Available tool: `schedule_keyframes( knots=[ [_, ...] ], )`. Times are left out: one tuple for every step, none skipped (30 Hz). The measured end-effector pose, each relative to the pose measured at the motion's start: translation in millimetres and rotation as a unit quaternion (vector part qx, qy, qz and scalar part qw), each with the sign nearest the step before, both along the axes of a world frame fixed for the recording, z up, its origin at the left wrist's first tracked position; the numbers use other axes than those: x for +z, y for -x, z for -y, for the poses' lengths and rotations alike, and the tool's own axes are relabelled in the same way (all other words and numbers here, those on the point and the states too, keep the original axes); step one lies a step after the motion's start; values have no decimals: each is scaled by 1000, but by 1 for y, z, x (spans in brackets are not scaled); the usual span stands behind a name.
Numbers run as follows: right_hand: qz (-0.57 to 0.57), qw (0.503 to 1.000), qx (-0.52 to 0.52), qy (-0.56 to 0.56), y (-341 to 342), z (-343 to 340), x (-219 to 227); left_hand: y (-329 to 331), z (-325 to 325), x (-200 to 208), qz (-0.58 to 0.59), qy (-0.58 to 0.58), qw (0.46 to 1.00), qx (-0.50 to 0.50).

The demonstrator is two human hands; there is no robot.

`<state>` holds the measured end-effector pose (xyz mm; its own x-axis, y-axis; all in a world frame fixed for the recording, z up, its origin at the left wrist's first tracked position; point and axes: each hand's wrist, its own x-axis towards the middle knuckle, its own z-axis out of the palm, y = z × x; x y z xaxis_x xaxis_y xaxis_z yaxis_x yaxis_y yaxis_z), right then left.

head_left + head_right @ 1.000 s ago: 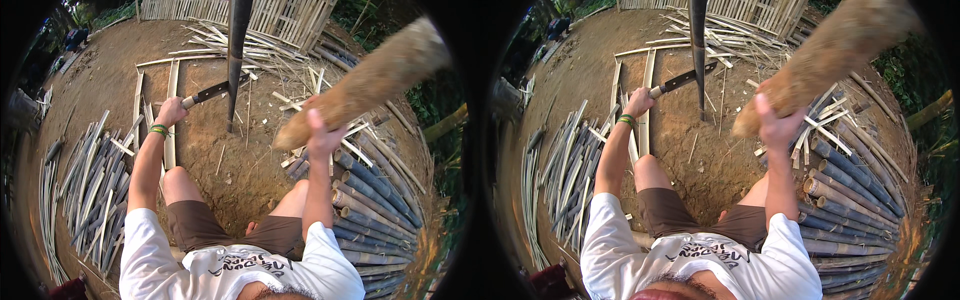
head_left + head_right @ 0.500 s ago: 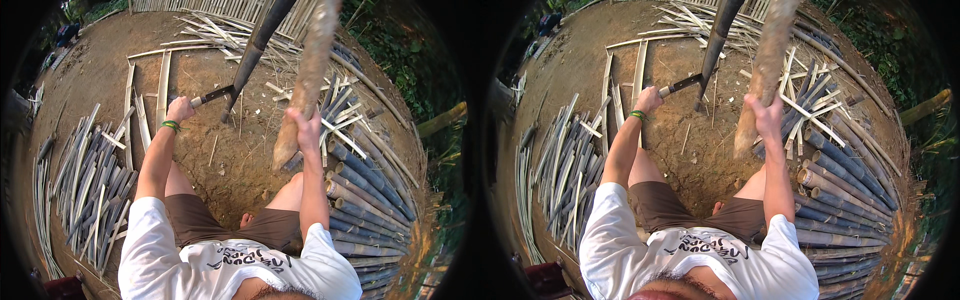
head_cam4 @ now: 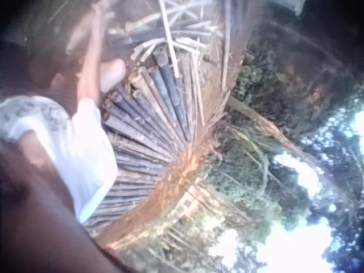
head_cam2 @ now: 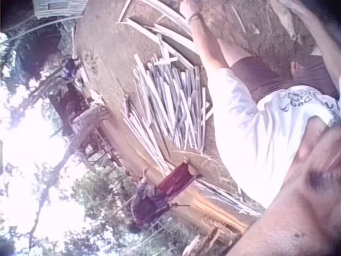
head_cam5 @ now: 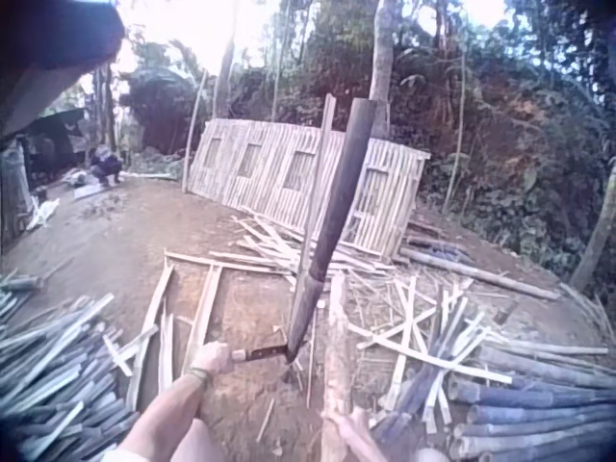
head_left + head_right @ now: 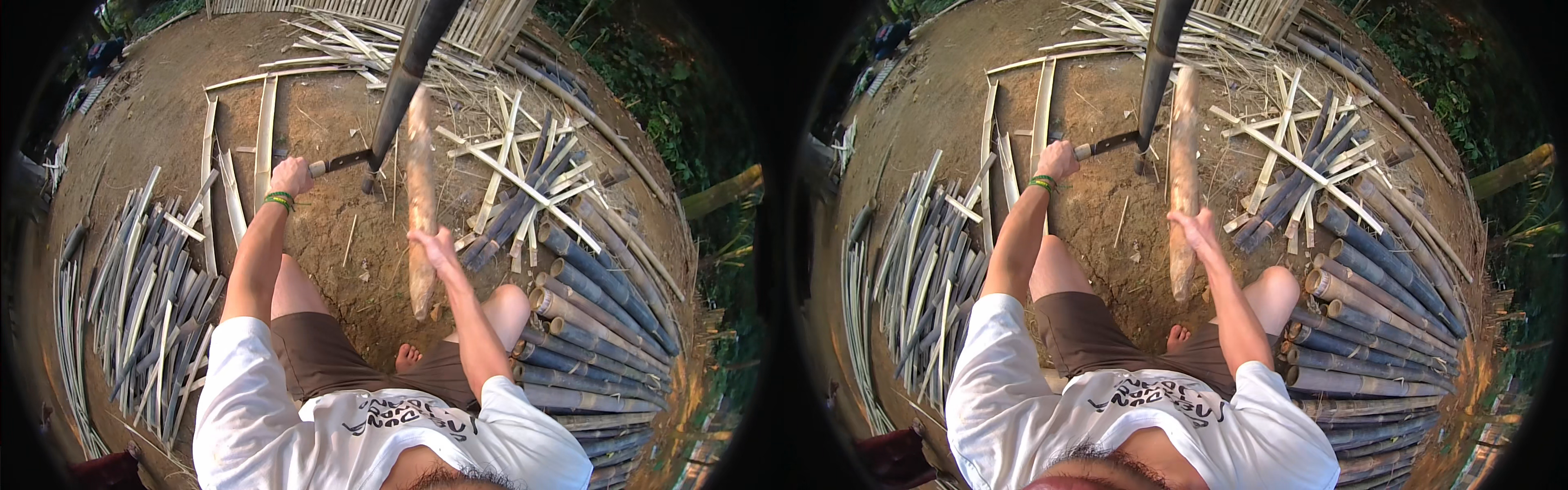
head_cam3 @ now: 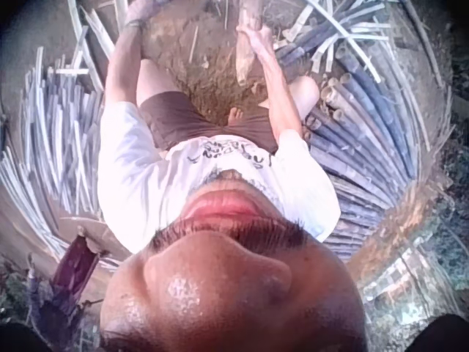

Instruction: The person processes bamboo by hand using a cleaver-like tool to shave, split, and refine bamboo strips while sitting on the ground.

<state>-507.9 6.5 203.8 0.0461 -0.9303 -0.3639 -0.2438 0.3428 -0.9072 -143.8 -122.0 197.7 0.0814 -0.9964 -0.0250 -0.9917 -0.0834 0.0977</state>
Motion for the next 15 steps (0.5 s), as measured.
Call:
schedule_keyframes(
  knots=[
    [10, 1000, -3, 4, -4, 6, 27, -11, -2, -2, -6, -25, 1000, 13],
    [32, 995, -15, 99, 0, 13, 45, -10, -1, -2, -15, -23, 1000, 13],
    [48, 988, -52, 136, 0, 18, 66, -11, 0, -2, -24, -21, 999, 14],
    [71, 979, -43, 189, 3, 26, 88, -12, 0, -3, -32, -20, 999, 17],
    [85, 959, -68, 260, 4, 36, 100, -17, 2, -7, -37, -7, 999, 18],
    [106, 948, -56, 294, 7, 42, 112, -20, -1, -11, -44, -19, 999, 22],
    [118, 937, -70, 320, 3, 48, 118, -25, -3, -11, -51, -29, 998, 27],
    [131, 926, -83, 344, -1, 53, 117, -31, -6, -11, -57, -39, 997, 33],
    [105, 933, -79, 336, -11, 55, 101, -37, -7, -15, -54, -30, 997, 48],
    [78, 938, -74, 329, -23, 54, 73, -41, -7, -19, -53, -19, 996, 63],
    [17, 958, -69, 277, -33, 47, 31, -33, -2, -12, -55, -46, 996, 46],
    [-45, 973, -68, 216, -39, 34, -20, -22, -4, -12, -48, -48, 996, 49],
    [-117, 988, -15, 98, -23, 27, -74, 2, -1, -9, -51, -45, 997, 43],
    [-179, 983, 39, -14, -14, 31, -103, 15, 9, -2, -51, -32, 997, 42],
    [-167, 985, 49, -3, -37, 26, -105, -7, 1, -28, -36, -12, 997, 67]
  ],
)
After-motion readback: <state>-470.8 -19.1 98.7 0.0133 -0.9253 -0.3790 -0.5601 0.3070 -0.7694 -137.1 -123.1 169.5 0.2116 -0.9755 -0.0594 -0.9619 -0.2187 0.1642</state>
